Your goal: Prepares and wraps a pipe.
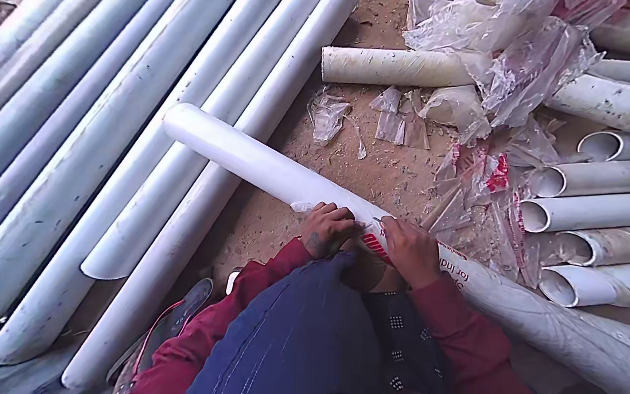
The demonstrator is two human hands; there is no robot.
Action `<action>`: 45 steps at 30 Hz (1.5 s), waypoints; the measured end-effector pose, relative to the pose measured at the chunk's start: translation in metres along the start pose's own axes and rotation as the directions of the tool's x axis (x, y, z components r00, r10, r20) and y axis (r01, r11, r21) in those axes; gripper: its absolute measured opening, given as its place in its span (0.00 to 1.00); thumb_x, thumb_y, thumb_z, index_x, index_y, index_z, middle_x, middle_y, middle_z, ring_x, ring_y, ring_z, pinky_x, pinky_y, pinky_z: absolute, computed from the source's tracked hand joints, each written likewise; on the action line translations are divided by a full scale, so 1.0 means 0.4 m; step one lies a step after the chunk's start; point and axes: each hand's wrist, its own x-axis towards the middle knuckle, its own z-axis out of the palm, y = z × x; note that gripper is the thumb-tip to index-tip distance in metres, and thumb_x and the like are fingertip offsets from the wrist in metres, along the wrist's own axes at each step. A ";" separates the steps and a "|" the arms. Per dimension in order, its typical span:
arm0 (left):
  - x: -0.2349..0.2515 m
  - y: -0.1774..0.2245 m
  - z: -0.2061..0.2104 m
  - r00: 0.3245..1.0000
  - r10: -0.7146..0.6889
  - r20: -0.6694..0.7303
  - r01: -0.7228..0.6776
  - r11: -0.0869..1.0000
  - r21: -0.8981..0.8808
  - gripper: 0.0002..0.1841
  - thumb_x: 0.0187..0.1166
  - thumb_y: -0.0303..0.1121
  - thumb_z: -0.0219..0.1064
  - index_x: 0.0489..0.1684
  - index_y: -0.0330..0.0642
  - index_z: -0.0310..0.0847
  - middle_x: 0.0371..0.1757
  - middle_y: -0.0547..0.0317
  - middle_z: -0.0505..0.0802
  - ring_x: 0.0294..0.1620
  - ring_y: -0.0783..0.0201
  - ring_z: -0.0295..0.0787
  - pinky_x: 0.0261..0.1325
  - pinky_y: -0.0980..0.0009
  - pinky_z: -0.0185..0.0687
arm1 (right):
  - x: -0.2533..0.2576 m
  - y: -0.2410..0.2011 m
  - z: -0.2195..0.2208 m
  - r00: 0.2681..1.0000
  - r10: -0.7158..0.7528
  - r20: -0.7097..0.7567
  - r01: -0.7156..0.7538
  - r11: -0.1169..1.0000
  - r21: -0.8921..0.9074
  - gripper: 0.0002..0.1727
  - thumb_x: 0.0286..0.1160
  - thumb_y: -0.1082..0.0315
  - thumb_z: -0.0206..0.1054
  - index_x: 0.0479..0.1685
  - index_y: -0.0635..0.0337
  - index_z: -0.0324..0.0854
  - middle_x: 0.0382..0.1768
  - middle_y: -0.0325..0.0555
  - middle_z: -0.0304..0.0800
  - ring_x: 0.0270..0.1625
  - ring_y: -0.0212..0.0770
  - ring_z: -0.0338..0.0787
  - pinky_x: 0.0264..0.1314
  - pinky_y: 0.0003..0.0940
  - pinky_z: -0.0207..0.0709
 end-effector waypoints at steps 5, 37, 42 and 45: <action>-0.003 -0.005 0.007 1.000 0.018 -0.006 -0.018 0.999 0.026 0.12 0.82 0.41 0.64 0.32 0.54 0.94 0.31 0.60 0.92 0.28 0.59 0.82 0.34 0.62 0.69 | 0.029 -0.002 -0.042 0.991 -0.039 0.128 0.046 0.997 -0.059 0.09 0.65 0.81 0.69 0.37 0.62 0.93 0.21 0.56 0.89 0.23 0.59 0.91 0.24 0.50 0.79; 0.314 0.031 -0.037 0.765 -0.239 0.599 -0.009 0.925 0.380 0.38 0.77 0.53 0.73 0.82 0.35 0.74 0.74 0.36 0.86 0.85 0.27 0.67 0.86 0.21 0.23 | -0.270 0.361 -0.029 0.814 0.376 -0.443 -0.466 0.878 -0.110 0.17 0.88 0.67 0.53 0.40 0.66 0.87 0.30 0.59 0.92 0.31 0.58 0.93 0.30 0.48 0.78; 0.272 0.015 -0.012 0.831 0.043 0.554 -0.191 0.958 0.213 0.17 0.87 0.27 0.55 0.53 0.34 0.94 0.59 0.44 0.96 0.73 0.38 0.86 0.89 0.31 0.47 | -0.257 0.364 -0.030 0.763 0.433 -0.480 -0.531 0.843 -0.083 0.16 0.87 0.67 0.55 0.40 0.65 0.88 0.28 0.57 0.93 0.28 0.56 0.93 0.27 0.47 0.78; 0.193 0.019 -0.003 0.906 0.096 0.412 -0.217 0.941 0.259 0.16 0.88 0.27 0.56 0.56 0.33 0.92 0.59 0.43 0.96 0.70 0.44 0.90 0.87 0.40 0.59 | -0.266 0.359 -0.017 0.745 0.378 -0.550 -0.520 0.845 -0.124 0.15 0.85 0.67 0.56 0.39 0.63 0.89 0.26 0.55 0.92 0.26 0.54 0.91 0.25 0.44 0.75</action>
